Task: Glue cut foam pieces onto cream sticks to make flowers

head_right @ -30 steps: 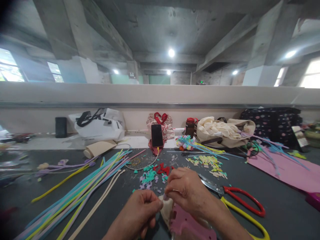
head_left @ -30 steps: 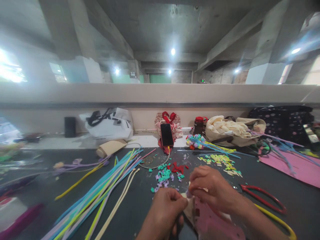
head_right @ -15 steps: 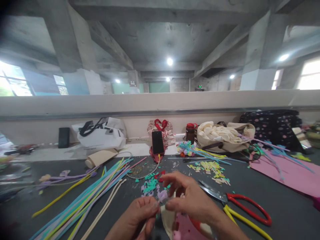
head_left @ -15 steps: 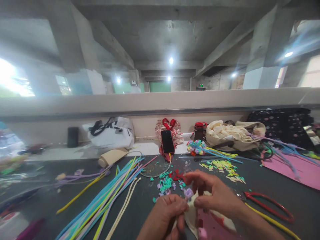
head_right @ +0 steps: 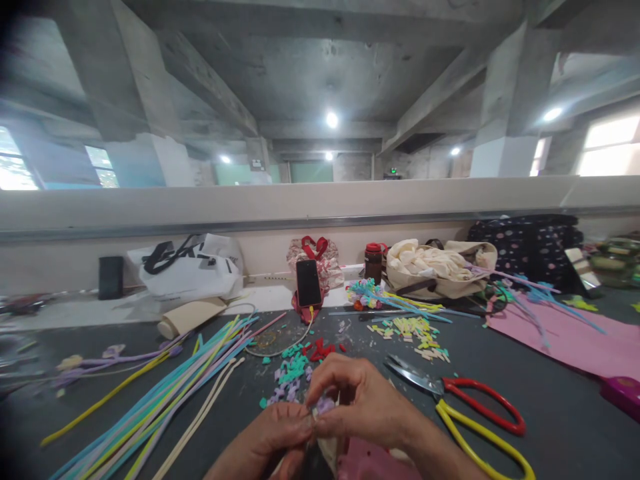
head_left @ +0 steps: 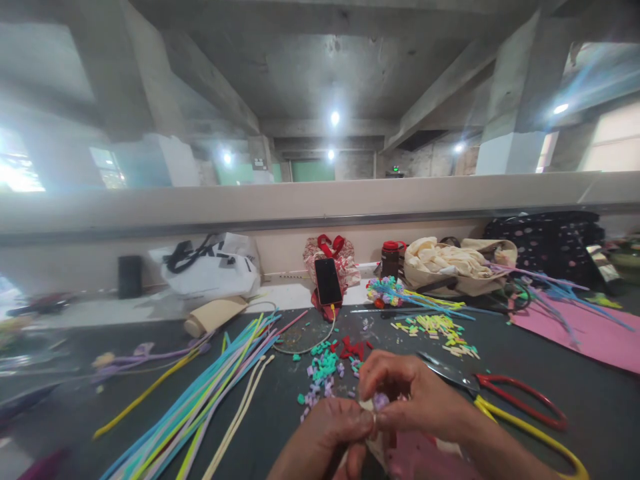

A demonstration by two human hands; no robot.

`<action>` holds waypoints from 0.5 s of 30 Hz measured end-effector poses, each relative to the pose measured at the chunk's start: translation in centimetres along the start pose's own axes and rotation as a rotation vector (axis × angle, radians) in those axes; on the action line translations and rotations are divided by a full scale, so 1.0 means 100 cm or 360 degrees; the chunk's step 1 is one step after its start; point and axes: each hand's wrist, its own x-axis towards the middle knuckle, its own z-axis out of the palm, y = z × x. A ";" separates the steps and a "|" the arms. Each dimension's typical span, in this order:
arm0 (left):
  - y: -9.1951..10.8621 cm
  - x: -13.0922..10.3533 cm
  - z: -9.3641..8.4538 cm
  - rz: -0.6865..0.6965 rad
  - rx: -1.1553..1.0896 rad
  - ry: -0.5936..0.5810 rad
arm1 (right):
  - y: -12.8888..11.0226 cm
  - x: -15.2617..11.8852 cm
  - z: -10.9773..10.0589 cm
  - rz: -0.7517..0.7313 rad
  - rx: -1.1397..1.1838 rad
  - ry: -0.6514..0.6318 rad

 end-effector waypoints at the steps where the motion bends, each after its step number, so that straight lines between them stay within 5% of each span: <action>1: 0.001 0.000 0.000 -0.0015 0.0008 -0.0014 | -0.001 0.000 0.000 -0.0013 -0.0007 0.0009; 15: 0.003 -0.001 -0.004 -0.0043 -0.0030 -0.0131 | -0.001 0.000 0.002 -0.0067 -0.0003 0.0046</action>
